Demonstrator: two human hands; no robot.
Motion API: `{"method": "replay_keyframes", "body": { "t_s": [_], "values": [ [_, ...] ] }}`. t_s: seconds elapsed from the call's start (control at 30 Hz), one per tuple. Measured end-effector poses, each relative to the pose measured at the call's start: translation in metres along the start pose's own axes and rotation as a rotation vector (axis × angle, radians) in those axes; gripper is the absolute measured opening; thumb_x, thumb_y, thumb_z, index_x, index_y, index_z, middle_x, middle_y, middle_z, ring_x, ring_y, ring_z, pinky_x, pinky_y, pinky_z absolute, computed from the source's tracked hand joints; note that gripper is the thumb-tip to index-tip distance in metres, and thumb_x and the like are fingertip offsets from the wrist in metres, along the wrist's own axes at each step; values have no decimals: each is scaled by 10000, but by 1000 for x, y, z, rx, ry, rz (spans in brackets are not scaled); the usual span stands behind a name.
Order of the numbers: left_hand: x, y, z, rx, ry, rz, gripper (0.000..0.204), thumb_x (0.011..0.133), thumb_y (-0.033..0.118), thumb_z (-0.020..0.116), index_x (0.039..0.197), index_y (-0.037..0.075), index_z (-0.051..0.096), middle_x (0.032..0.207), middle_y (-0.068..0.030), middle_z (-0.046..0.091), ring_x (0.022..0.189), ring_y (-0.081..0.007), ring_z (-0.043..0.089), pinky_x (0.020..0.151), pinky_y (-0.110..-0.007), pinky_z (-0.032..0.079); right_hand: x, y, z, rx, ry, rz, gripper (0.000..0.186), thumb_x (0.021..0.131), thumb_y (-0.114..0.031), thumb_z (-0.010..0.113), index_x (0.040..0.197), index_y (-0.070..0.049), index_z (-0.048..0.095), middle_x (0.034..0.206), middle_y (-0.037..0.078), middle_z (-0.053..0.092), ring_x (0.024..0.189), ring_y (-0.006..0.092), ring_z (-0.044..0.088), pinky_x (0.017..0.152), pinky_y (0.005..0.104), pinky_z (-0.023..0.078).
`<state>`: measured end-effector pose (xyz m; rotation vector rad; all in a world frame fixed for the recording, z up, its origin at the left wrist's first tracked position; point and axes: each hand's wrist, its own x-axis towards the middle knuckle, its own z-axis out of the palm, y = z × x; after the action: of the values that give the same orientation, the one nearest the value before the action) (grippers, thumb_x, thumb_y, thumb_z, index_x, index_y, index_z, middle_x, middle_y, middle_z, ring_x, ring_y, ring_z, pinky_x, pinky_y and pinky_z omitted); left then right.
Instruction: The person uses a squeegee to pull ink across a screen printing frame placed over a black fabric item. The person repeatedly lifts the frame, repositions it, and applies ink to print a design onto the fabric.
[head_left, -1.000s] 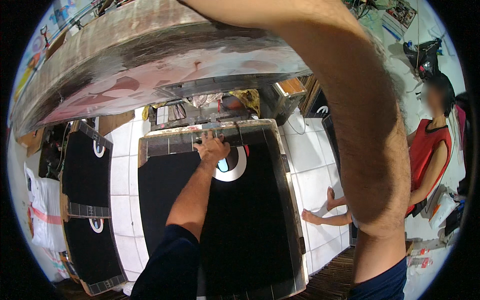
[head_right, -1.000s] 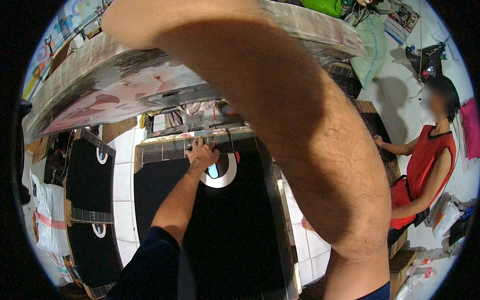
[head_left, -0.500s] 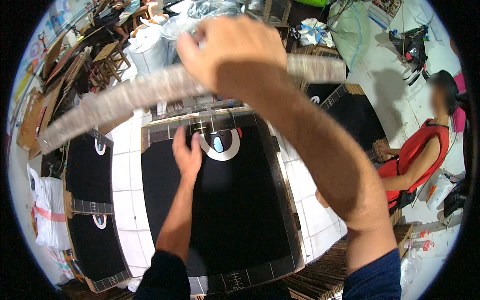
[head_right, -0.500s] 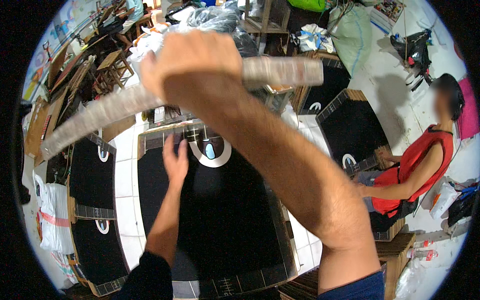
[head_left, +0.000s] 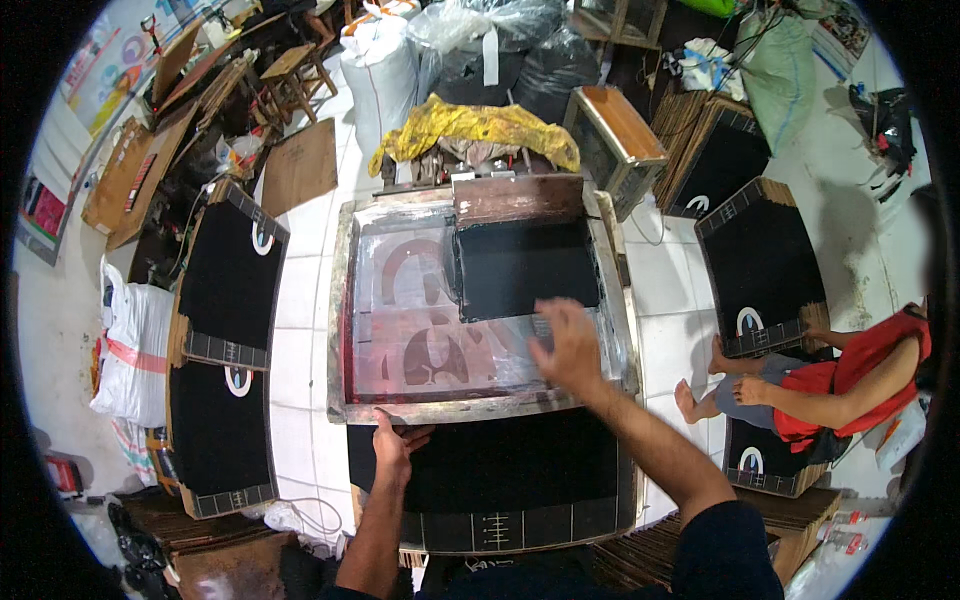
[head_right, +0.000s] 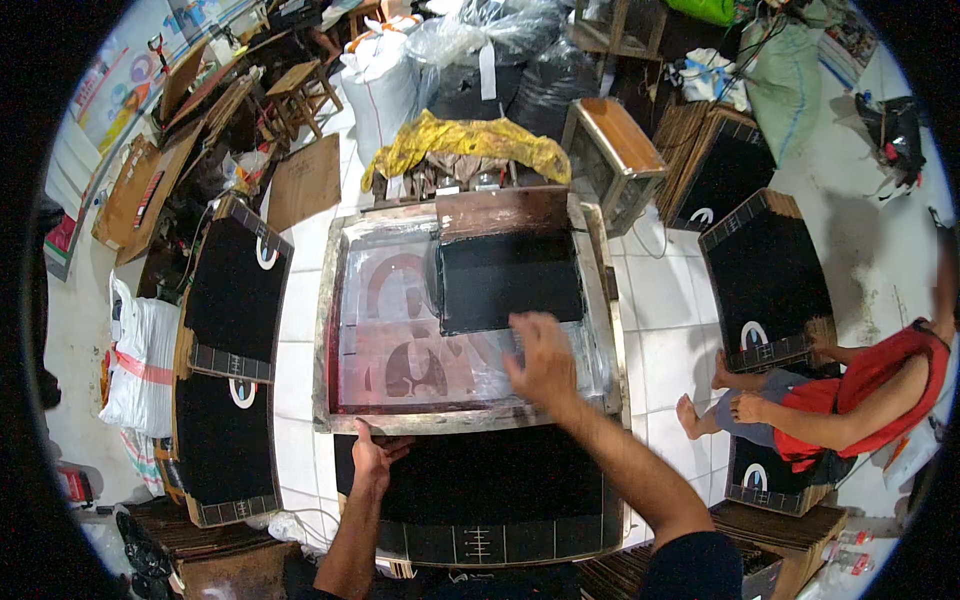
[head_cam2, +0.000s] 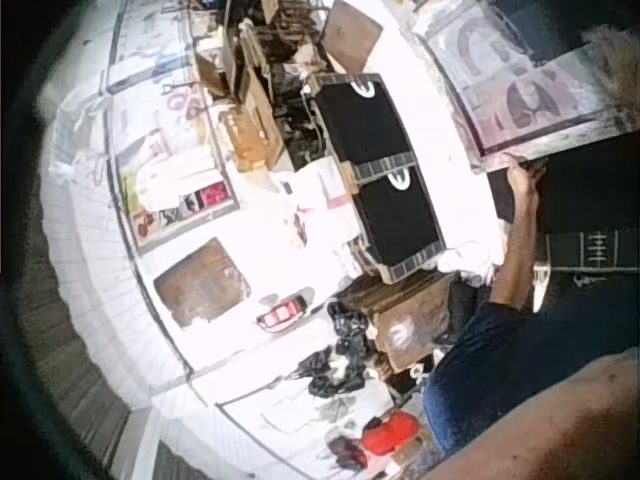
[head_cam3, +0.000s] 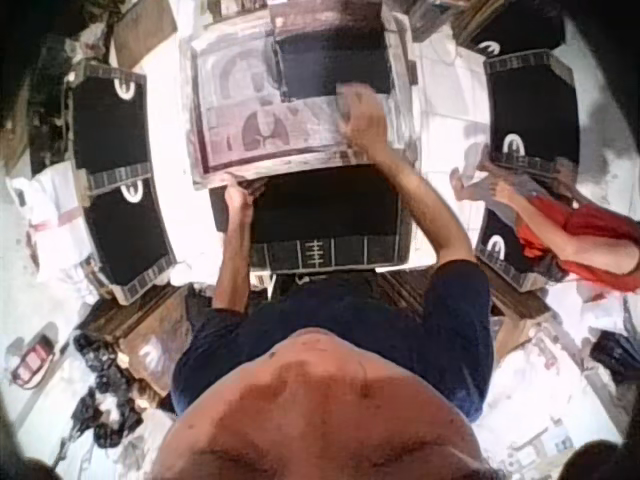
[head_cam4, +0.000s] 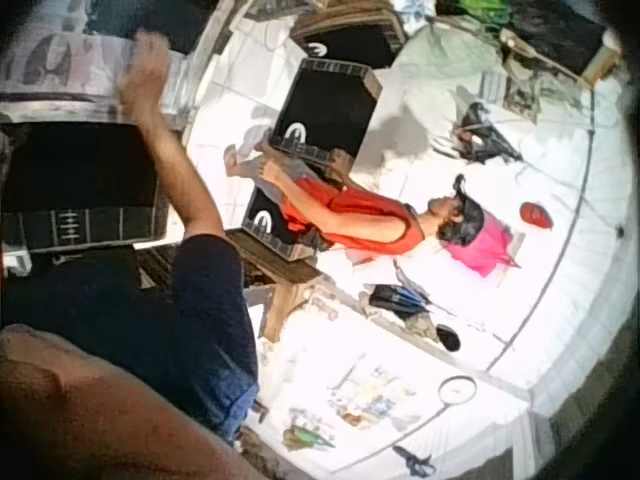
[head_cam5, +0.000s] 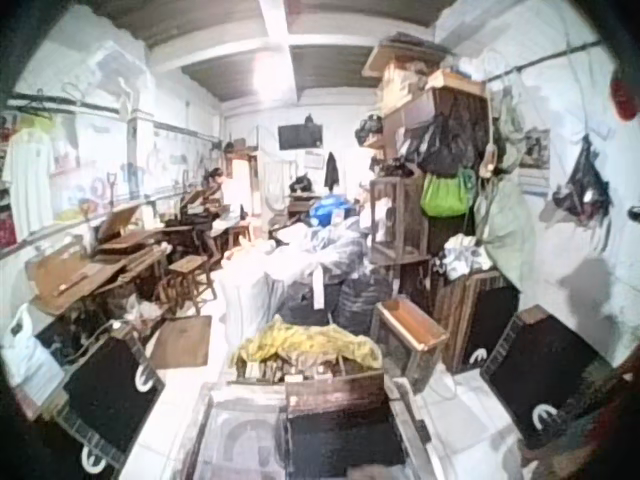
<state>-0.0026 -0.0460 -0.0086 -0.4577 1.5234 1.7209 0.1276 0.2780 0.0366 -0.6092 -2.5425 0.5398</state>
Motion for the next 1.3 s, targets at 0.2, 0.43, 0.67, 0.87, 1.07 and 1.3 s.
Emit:
{"method": "replay_keyframes", "body": {
  "t_s": [0.2, 0.43, 0.67, 0.87, 1.07, 1.3],
  "values": [
    [-13, -31, 4, 1294, 295, 1066, 452, 847, 370, 860, 1106, 47, 680, 1146, -151, 721, 1060, -323, 670, 918, -465, 510, 202, 93, 55, -304, 100, -137, 894, 789, -197, 854, 1548, -23, 414, 1563, 199, 440, 1478, 368, 395, 1214, 478, 331],
    [29, -62, 28, 1468, 263, 1119, 688, 731, 378, 874, 1346, 150, 665, 1532, -157, 519, 1485, -464, 373, 1211, -703, 160, 251, 103, 68, -298, -313, -126, 391, 787, -254, 877, 1100, -113, 689, 1032, 89, 727, 1072, 328, 687, 949, 482, 501],
    [27, -71, 19, 1444, 265, 1137, 681, 691, 312, 878, 1328, 167, 685, 1535, -136, 521, 1504, -434, 359, 1219, -717, 146, 233, 104, 73, -321, -14, -216, 358, 787, -253, 866, 1066, -128, 681, 1024, 57, 733, 1054, 281, 690, 855, 493, 484],
    [29, -69, 21, 1451, 275, 1160, 671, 706, 307, 883, 1334, 172, 690, 1528, -128, 523, 1506, -419, 351, 1222, -706, 149, 234, 107, 87, -348, -67, -195, 306, 763, -219, 861, 982, -127, 669, 989, 66, 731, 970, 284, 704, 846, 470, 489],
    [29, -69, 21, 1430, 253, 1176, 658, 721, 344, 889, 1323, 160, 696, 1515, -128, 536, 1505, -413, 351, 1231, -691, 124, 150, 65, 56, -334, -155, -126, 257, 755, -102, 805, 970, -109, 663, 943, 82, 689, 966, 293, 671, 842, 460, 477],
    [28, -68, 21, 1448, 259, 1164, 629, 741, 379, 867, 1311, 167, 705, 1512, -127, 547, 1500, -416, 357, 1235, -673, 125, 162, 66, 49, -297, -258, -120, 308, 728, -107, 827, 989, -131, 665, 952, 61, 693, 954, 291, 677, 828, 468, 469]
  ]
}}
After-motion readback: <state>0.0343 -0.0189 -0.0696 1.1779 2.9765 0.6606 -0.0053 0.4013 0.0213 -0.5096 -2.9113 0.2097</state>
